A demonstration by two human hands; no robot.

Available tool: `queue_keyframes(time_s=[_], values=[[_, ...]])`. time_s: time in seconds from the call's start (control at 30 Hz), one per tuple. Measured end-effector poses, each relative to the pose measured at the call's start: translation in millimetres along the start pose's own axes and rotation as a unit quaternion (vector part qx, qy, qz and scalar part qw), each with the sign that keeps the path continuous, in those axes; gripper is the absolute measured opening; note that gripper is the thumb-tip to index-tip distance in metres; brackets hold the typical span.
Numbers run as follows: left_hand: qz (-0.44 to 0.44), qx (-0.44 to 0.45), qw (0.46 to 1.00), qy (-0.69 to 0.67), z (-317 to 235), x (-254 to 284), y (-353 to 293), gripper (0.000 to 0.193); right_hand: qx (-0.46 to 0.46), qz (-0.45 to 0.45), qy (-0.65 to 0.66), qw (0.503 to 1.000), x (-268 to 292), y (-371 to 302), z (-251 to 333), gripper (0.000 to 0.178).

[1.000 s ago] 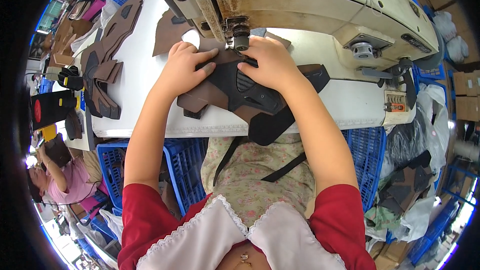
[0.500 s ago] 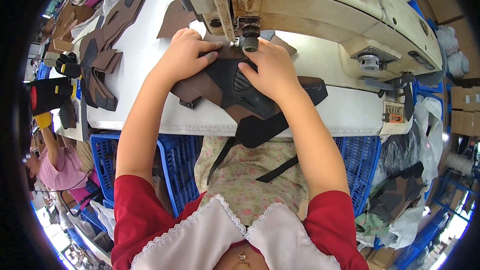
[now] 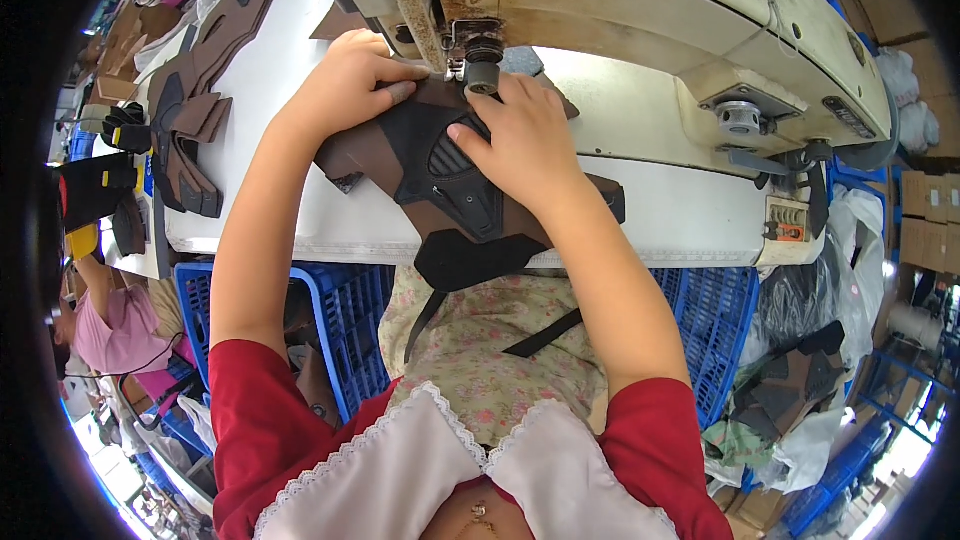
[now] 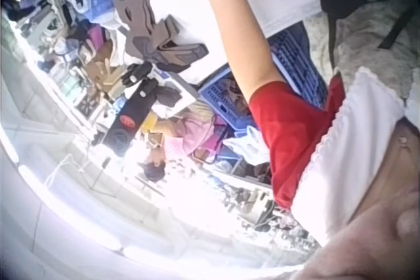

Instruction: Stitching and trimming leather components for shoe uppers using an industrial sewing machine.

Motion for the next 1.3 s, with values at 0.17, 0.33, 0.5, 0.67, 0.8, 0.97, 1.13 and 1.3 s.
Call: queue_keyframes(time_s=[0.17,0.33,0.5,0.67,0.8,0.97,1.13,1.3], values=[[0.000,-0.005,1.000,-0.012,-4,2,-1,0.021,0.002,0.003,0.018,1.000,0,2,-3,0.043],[0.008,-0.018,1.000,-0.025,-2,4,1,0.016,0.011,-0.025,-0.001,1.000,-2,-2,1,0.042],[0.003,-0.039,0.997,-0.070,1,1,6,0.021,0.009,-0.041,-0.018,0.999,-4,-3,3,0.041],[0.006,-0.038,0.998,-0.058,-1,5,7,0.021,0.011,-0.045,-0.028,0.999,0,-2,6,0.041],[-0.039,-0.053,0.993,-0.097,-19,5,10,0.020,-0.006,-0.004,0.017,1.000,5,-2,-9,0.041],[0.013,0.034,0.996,-0.081,-13,5,18,0.023,0.020,-0.025,0.028,0.999,10,-8,-7,0.044],[0.016,-0.002,0.995,-0.097,-8,11,18,0.022,0.015,-0.016,0.046,0.999,4,-9,1,0.050],[0.017,-0.005,0.994,-0.110,-7,18,18,0.020,0.011,-0.009,0.044,0.999,-1,-6,5,0.052]])
Point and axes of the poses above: each hand's wrist, its own y-axis towards the middle knuckle, its own x-axis out of the back of the hand, z = x × y, the point moved 5 cm from there along y, towards the middle knuckle, and after that the axes turned 13 degrees about x, right-handed, at the moved point
